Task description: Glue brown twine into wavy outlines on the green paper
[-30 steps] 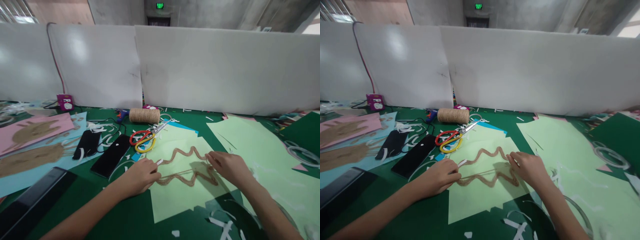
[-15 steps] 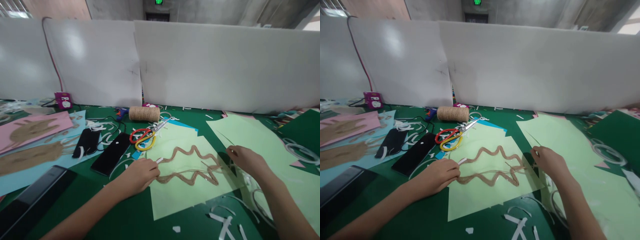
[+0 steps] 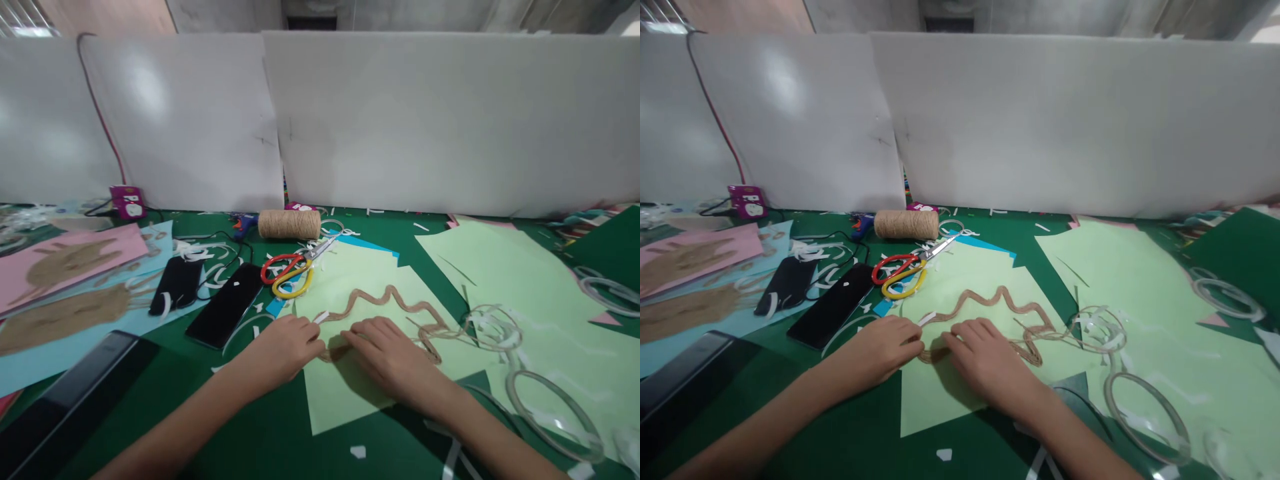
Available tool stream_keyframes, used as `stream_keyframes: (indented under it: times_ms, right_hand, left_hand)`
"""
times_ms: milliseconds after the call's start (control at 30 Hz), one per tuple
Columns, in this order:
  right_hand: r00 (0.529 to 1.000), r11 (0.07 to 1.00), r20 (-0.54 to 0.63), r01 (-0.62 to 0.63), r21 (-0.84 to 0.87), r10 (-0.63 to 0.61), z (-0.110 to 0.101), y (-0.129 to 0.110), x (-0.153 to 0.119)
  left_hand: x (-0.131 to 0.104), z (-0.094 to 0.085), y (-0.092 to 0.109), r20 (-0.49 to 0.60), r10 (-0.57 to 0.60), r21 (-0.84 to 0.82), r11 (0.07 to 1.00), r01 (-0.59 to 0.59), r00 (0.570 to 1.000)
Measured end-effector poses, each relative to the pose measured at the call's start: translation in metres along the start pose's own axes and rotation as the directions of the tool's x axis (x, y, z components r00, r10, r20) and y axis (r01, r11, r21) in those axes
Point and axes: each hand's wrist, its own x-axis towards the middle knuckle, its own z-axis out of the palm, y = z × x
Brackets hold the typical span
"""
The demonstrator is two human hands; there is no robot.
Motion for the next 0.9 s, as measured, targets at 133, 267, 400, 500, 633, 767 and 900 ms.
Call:
stream_keyframes:
  times_ms: [133,267,400,500,633,767,900]
  right_hand:
    - [1.0,0.999,0.011,0.016,0.03,-0.016,0.008,-0.006,0.0]
    - [0.999,0.999,0.039,-0.002,0.048,0.0,0.012,-0.003,-0.001]
    - [0.999,1.0,0.034,0.003,0.029,-0.004,0.014,-0.002,-0.001]
    - [0.999,1.0,0.026,0.023,0.005,-0.023,0.015,-0.002,-0.001]
    - [0.999,1.0,0.036,0.024,-0.007,-0.024,0.014,-0.002,-0.002]
    - [0.999,1.0,0.031,0.012,-0.001,-0.012,0.013,-0.003,-0.002]
    - [0.999,1.0,0.035,-0.01,0.018,0.01,0.013,-0.003,-0.002]
  left_hand:
    - [0.0,0.002,0.0,-0.026,0.003,0.029,1.0,-0.002,1.0]
    - [-0.001,0.001,-0.003,-0.023,-0.039,0.003,0.999,0.039,0.999]
    - [-0.002,-0.002,-0.006,-0.021,-0.054,-0.08,0.995,0.052,0.998]
    - [-0.006,-0.002,-0.009,-0.044,-0.088,-0.082,0.993,0.084,0.995]
    - [-0.012,0.0,-0.019,-0.071,-0.254,0.07,0.963,0.259,0.965]
    - [-0.016,-0.001,-0.027,-0.217,-0.407,0.171,0.879,0.445,0.887]
    - [-0.009,-0.004,-0.013,-0.27,-0.3,0.048,0.945,0.325,0.915]
